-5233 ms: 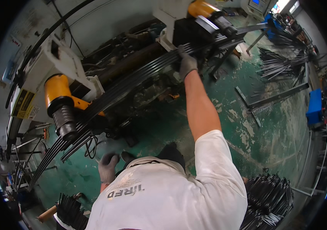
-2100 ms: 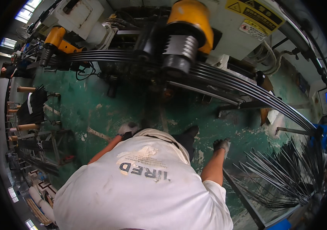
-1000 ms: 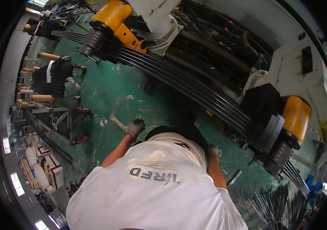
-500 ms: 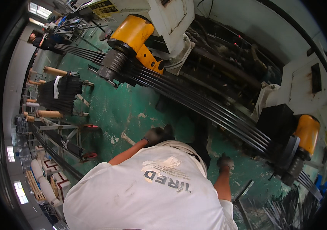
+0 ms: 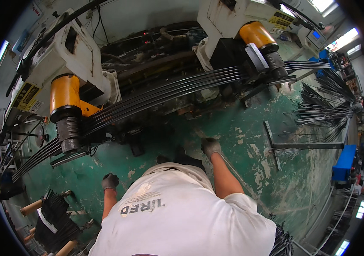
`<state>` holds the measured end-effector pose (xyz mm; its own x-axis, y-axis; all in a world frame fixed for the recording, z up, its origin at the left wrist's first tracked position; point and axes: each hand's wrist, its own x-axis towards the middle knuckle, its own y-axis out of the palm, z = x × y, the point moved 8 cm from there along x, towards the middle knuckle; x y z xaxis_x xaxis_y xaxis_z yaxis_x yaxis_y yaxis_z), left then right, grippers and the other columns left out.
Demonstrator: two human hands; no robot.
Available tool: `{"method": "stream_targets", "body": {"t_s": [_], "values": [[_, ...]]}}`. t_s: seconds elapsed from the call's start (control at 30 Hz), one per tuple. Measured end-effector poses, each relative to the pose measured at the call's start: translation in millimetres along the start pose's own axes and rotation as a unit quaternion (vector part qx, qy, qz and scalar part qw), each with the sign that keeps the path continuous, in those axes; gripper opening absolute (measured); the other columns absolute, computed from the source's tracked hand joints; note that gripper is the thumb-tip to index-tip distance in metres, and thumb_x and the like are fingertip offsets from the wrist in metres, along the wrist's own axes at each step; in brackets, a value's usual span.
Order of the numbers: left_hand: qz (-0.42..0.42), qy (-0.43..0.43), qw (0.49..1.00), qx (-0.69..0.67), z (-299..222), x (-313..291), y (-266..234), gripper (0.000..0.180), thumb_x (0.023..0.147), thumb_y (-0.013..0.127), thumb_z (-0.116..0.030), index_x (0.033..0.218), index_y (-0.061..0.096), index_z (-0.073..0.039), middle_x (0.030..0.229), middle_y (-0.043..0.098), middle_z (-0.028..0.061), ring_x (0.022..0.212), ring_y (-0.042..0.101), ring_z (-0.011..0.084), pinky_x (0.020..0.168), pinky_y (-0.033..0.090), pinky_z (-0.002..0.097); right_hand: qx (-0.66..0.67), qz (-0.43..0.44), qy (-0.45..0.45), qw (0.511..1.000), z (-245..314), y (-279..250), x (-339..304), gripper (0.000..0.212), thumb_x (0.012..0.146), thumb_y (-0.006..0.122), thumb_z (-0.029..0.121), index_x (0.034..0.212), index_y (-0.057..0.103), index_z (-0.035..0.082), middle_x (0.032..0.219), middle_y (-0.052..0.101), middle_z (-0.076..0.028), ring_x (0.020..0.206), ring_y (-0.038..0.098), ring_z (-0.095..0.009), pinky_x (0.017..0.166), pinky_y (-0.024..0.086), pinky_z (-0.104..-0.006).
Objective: The person picks up metal tubes from a floor stack, aligns them inside a large bending machine, triggers the bend, removes the shaped tubes, and places them onto a separate frame.
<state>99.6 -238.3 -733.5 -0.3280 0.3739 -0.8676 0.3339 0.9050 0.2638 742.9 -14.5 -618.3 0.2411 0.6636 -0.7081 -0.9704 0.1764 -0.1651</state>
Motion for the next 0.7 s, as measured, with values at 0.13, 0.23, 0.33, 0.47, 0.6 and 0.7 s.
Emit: {"method": "stream_targets", "body": {"t_s": [0.13,0.23,0.33,0.47,0.6,0.7], "values": [[-0.044,0.057,0.996,-0.051,-56.9,-59.4,36.0,0.023,0.096,0.058,-0.027,0.111,0.067,-0.012,0.118,0.065,0.0135,0.116,0.06,0.0314,0.097,0.044,0.0492,0.09,0.032,-0.175,0.98,80.9,26.8,-3.2,0.029,0.1,0.066,0.026,0.112,0.067,0.0,0.089,0.071,-0.009,0.076,0.068,-0.018,0.065,0.055,-0.0333],[-0.031,0.118,0.986,-0.118,-129.2,-90.0,53.3,0.03,0.102,0.054,-0.032,0.119,0.066,-0.01,0.129,0.064,0.0146,0.125,0.057,0.0325,0.107,0.041,0.0514,0.247,0.083,-0.267,0.928,180.9,63.2,-62.5,0.039,0.105,0.061,0.034,0.128,0.06,0.002,0.113,0.071,-0.011,0.097,0.069,-0.022,0.081,0.058,-0.0366],[0.013,0.196,0.967,-0.16,-224.8,-126.8,82.5,0.037,0.107,0.051,-0.036,0.127,0.065,-0.008,0.139,0.062,0.0157,0.134,0.054,0.0337,0.117,0.038,0.0537,0.463,0.189,-0.252,0.829,250.9,92.4,-112.1,0.052,0.104,0.061,0.044,0.131,0.057,-0.001,0.119,0.069,-0.01,0.106,0.067,-0.024,0.095,0.055,-0.0377],[0.185,0.361,0.904,-0.135,-358.7,-192.6,122.3,0.047,0.104,0.06,-0.041,0.128,0.064,-0.001,0.133,0.067,0.0197,0.118,0.065,0.0336,0.11,0.048,0.0555,0.582,0.224,-0.233,0.746,317.4,118.4,-134.7,0.045,0.107,0.053,0.043,0.124,0.058,0.002,0.112,0.068,-0.01,0.102,0.068,-0.026,0.094,0.057,-0.0439],[0.081,0.54,0.836,0.058,-429.7,-316.7,188.6,0.064,0.105,0.053,-0.053,0.139,0.057,0.001,0.141,0.062,0.0167,0.127,0.06,0.0288,0.114,0.043,0.049,0.657,0.217,-0.139,0.708,326.5,135.0,-117.3,0.037,0.11,0.048,0.041,0.113,0.06,0.006,0.093,0.064,-0.006,0.087,0.065,-0.023,0.089,0.058,-0.0456],[0.106,0.52,0.848,-0.011,-452.4,-394.5,221.9,0.07,0.105,0.051,-0.055,0.146,0.052,0.001,0.145,0.059,0.0147,0.135,0.054,0.0269,0.118,0.036,0.0433,0.65,0.219,-0.15,0.712,331.3,138.5,-117.5,0.033,0.111,0.046,0.037,0.108,0.059,0.006,0.077,0.051,-0.002,0.071,0.052,-0.021,0.077,0.053,-0.0425]]}}
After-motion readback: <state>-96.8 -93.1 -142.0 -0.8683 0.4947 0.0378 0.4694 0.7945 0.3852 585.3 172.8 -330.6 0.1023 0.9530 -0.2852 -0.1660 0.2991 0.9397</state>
